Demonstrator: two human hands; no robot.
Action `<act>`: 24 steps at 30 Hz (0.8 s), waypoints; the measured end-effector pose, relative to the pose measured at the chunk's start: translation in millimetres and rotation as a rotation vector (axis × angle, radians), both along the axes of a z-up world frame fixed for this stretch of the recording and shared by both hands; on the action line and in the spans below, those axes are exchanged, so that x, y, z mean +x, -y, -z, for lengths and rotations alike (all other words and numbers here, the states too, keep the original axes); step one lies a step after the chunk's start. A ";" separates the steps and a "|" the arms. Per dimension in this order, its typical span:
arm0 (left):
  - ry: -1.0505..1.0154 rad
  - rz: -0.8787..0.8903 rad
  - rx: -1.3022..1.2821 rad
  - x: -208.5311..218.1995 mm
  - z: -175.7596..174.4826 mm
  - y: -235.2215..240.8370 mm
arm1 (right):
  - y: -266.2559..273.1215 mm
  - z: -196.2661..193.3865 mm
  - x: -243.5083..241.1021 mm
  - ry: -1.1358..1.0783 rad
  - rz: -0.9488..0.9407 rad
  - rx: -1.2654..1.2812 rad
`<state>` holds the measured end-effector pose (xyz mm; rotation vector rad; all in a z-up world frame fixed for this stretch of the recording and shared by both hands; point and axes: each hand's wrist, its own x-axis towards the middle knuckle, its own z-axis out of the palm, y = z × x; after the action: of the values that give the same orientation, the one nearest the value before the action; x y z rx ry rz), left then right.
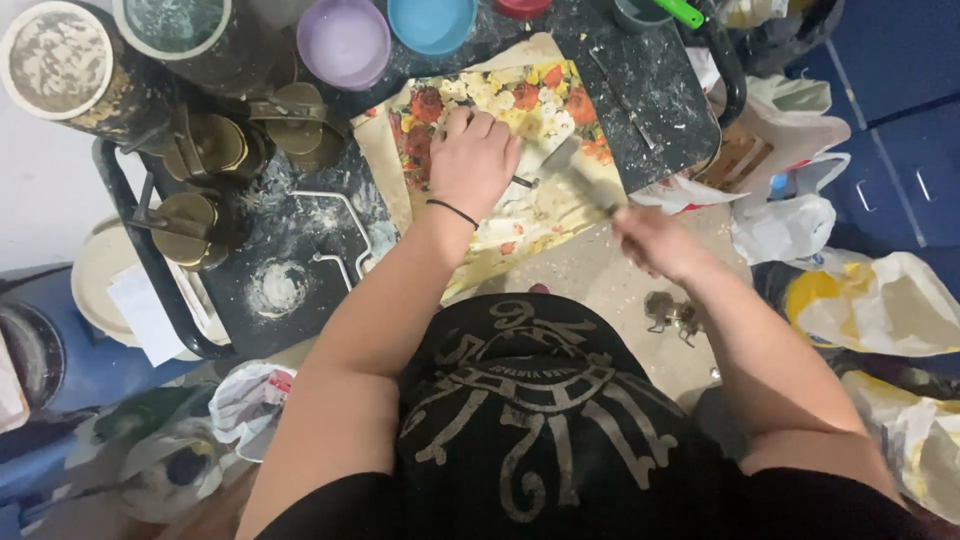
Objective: The person is removing plaster from a dental flask using a hammer and a scraper, then cleaning the flask components.
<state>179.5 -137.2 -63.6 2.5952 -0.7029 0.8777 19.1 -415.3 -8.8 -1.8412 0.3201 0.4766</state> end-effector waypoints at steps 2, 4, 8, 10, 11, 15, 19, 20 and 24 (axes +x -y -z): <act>0.019 -0.005 -0.014 4.6 -4.0 3.6 | -8.3 -13.6 5.5 0.077 0.182 0.113; 0.009 -0.021 -0.015 -8.0 -6.4 -0.2 | -13.0 -12.1 -5.7 0.124 0.357 0.234; 0.019 0.023 -0.013 -2.9 -7.7 2.7 | 9.1 14.1 -8.9 0.014 -0.015 -0.202; 0.033 -0.016 -0.016 -1.6 -17.9 2.5 | 2.1 -1.8 0.0 0.072 0.078 -0.252; -0.070 -0.004 0.051 -6.6 -30.6 0.7 | -14.2 -22.0 0.7 -0.116 0.056 -0.349; -0.280 -0.010 0.131 -11.0 -49.8 0.5 | -25.2 -32.0 -7.4 -0.023 -0.360 -0.674; -0.146 -0.011 0.096 -11.1 -39.9 1.3 | -28.4 -9.4 -24.6 0.233 0.112 -0.350; -0.160 -0.004 0.121 -11.5 -42.0 1.7 | -22.5 2.1 -23.3 0.211 -0.226 -0.663; -0.204 0.020 0.104 -11.3 -42.3 -0.9 | -30.3 -9.5 -15.5 0.331 -0.368 -0.734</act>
<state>168.3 -136.3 -21.3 2.7142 -0.7319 0.5736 3.6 -385.0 0.7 -2.6741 -0.0985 0.3067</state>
